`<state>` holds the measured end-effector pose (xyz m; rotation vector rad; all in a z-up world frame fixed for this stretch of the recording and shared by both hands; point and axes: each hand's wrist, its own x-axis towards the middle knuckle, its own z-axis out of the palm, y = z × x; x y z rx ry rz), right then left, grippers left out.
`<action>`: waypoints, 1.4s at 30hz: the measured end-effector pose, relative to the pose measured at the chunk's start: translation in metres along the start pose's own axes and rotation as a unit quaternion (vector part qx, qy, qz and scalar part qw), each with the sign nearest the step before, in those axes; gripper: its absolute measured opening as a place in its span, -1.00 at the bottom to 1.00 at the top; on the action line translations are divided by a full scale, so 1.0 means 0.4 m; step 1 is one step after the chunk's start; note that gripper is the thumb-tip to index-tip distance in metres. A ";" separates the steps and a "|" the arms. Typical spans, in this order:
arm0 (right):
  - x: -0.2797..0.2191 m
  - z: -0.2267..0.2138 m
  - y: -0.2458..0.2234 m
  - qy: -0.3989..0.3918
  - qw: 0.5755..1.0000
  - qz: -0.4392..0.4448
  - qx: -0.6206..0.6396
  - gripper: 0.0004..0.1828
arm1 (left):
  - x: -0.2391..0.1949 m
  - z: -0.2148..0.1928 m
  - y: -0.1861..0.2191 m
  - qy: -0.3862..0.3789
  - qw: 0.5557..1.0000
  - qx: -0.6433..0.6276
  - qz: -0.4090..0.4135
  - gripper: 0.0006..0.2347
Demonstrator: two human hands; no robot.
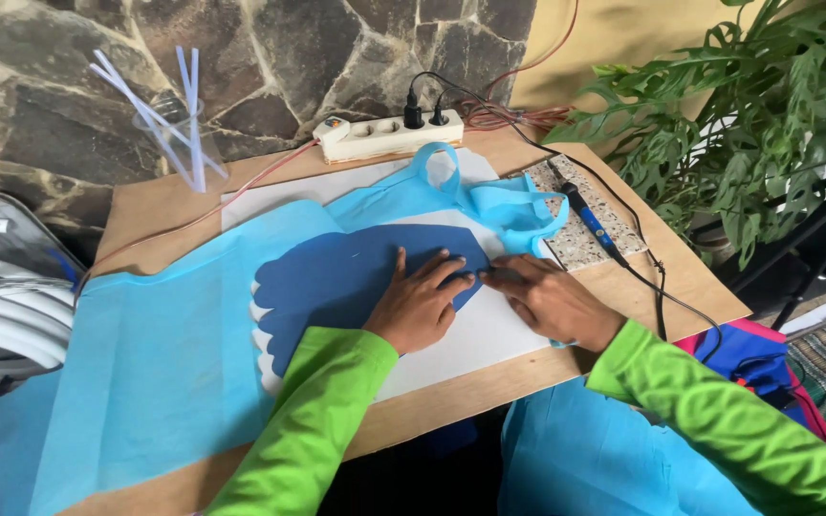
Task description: Using a heat tool to cut out specific shapes from blue fabric on a workbench.
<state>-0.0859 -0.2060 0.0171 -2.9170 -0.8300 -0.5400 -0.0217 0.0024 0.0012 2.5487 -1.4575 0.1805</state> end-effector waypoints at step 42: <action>0.224 0.094 -0.110 -0.009 0.973 -0.050 0.225 -0.64 | -0.514 -0.079 -0.246 0.025 0.939 0.063 -0.336 -0.54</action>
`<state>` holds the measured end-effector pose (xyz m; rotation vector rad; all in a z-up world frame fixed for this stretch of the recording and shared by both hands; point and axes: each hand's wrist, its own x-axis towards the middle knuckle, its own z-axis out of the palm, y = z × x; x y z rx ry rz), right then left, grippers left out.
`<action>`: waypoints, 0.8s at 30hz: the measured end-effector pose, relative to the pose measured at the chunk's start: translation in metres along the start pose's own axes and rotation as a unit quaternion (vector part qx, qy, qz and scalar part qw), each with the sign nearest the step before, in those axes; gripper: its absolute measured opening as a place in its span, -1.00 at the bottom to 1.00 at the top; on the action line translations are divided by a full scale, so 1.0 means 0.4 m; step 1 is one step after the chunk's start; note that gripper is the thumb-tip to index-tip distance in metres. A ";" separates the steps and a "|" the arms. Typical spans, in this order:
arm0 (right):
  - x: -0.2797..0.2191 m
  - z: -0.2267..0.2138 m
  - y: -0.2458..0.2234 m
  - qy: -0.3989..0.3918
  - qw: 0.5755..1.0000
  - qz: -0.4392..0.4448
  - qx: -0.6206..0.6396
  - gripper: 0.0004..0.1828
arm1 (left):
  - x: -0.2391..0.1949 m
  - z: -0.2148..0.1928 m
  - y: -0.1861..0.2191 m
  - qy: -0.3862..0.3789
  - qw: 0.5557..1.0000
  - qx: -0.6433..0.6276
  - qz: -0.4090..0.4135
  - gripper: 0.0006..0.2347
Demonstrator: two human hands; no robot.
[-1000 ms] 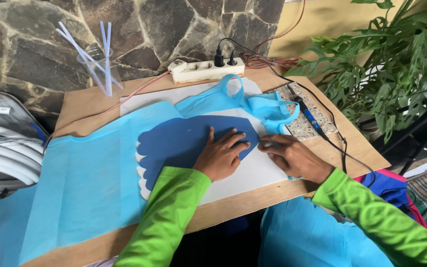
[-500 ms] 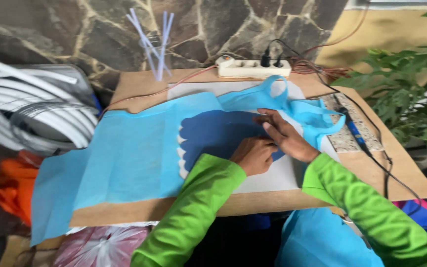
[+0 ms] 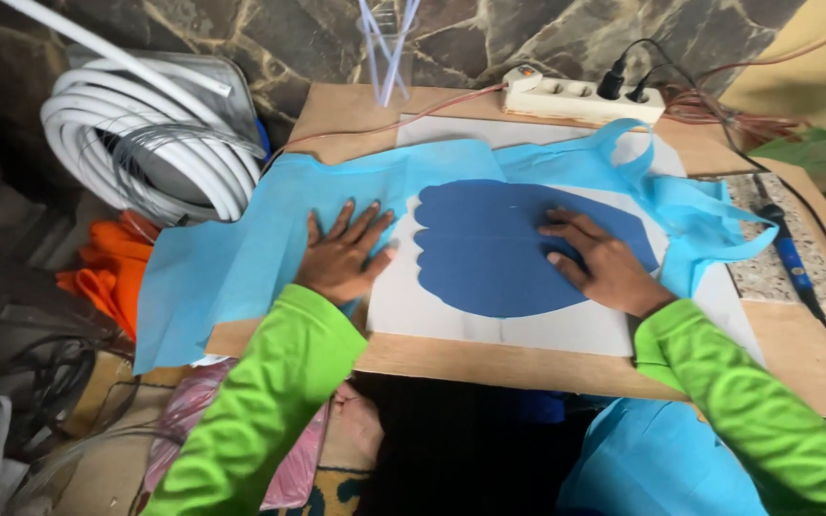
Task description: Using a heat tool to cut out specific shapes from blue fabric on a workbench.
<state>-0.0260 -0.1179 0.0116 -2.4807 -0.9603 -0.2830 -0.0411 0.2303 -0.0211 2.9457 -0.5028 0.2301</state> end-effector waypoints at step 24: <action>-0.143 -0.120 -0.206 -0.109 0.987 -0.113 0.025 -0.46 | 0.035 0.030 -0.034 0.119 0.992 -0.042 -0.011 -0.55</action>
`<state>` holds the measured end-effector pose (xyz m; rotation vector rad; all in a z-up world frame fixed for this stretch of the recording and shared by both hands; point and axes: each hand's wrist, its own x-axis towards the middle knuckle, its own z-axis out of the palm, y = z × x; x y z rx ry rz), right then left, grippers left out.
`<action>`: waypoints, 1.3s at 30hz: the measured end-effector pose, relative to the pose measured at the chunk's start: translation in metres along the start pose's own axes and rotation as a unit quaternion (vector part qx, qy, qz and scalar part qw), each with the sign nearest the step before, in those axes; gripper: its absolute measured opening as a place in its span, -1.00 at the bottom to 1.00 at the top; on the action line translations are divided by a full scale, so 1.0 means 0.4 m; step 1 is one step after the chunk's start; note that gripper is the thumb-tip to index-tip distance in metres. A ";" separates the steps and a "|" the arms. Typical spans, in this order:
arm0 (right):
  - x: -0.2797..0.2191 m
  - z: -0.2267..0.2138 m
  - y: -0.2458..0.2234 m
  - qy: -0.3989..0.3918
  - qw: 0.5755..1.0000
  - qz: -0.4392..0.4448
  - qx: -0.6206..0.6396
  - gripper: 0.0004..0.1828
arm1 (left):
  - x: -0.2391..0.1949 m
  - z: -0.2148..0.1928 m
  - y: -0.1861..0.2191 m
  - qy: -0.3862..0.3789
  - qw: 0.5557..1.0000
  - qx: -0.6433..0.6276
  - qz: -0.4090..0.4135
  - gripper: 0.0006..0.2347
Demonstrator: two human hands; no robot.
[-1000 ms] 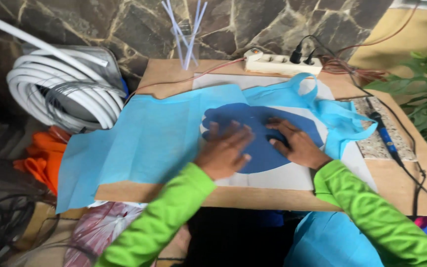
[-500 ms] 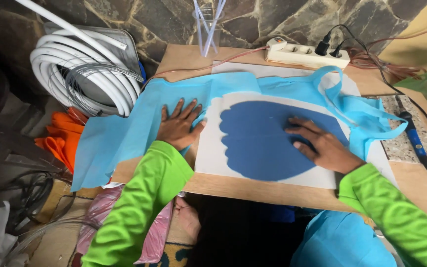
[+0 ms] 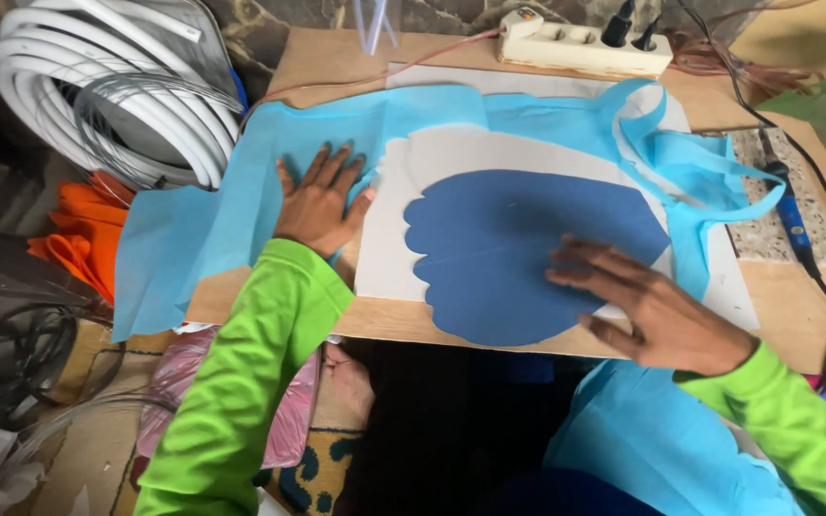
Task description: Using a heat tool to cut out specific shapes from blue fabric on a workbench.
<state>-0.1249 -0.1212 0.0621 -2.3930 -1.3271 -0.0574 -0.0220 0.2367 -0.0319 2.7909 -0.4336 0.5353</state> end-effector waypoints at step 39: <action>-0.011 -0.018 0.078 0.188 0.942 0.028 -0.277 -0.90 | -0.051 0.119 0.551 -0.036 0.974 0.147 0.167 -0.64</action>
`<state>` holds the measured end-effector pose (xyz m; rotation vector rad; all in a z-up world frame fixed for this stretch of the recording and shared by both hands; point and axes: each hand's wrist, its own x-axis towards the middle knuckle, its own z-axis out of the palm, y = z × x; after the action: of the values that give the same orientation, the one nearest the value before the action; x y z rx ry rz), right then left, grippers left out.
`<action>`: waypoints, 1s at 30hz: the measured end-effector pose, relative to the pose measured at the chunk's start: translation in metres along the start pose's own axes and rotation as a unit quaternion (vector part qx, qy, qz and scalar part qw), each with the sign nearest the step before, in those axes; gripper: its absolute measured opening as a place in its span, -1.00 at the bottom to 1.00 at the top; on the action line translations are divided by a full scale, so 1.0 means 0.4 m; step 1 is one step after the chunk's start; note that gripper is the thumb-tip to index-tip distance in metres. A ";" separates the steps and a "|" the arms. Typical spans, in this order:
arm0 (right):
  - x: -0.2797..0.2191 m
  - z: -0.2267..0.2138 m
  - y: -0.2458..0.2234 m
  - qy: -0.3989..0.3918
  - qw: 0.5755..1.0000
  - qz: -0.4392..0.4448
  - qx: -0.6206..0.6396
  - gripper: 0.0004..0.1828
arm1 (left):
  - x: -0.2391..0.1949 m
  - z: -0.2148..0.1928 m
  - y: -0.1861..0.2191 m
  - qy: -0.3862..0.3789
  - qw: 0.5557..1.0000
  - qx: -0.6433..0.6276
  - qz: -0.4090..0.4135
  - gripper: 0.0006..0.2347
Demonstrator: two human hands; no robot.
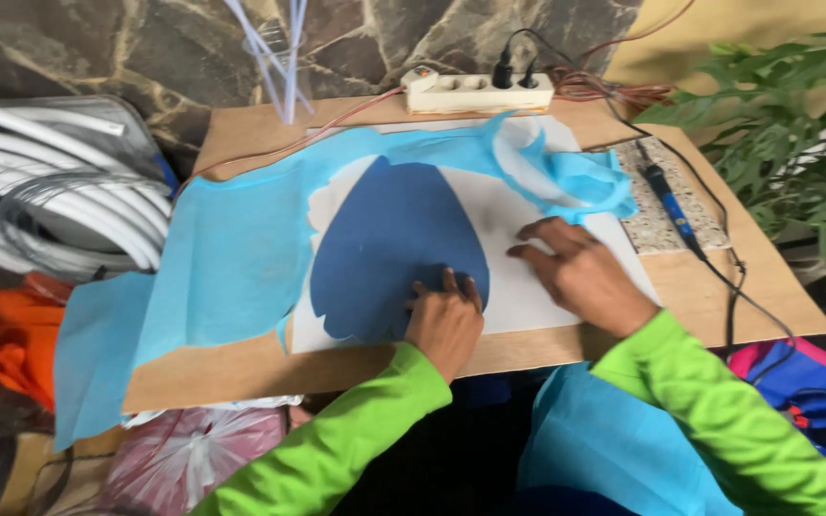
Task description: Using a heat tool to cut out specific shapes from blue fabric on a workbench.
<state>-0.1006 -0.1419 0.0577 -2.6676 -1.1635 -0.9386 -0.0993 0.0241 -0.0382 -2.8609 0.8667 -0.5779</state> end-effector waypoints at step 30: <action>-0.358 -0.255 0.046 -0.013 0.988 0.101 -0.119 -0.89 | -0.030 -0.045 -0.166 0.048 0.976 -0.175 0.118 -0.68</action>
<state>-0.2141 -0.2772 0.0621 -2.9205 -0.8102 -1.0699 -0.0812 0.0865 -0.0124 -2.9799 1.4333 -0.5911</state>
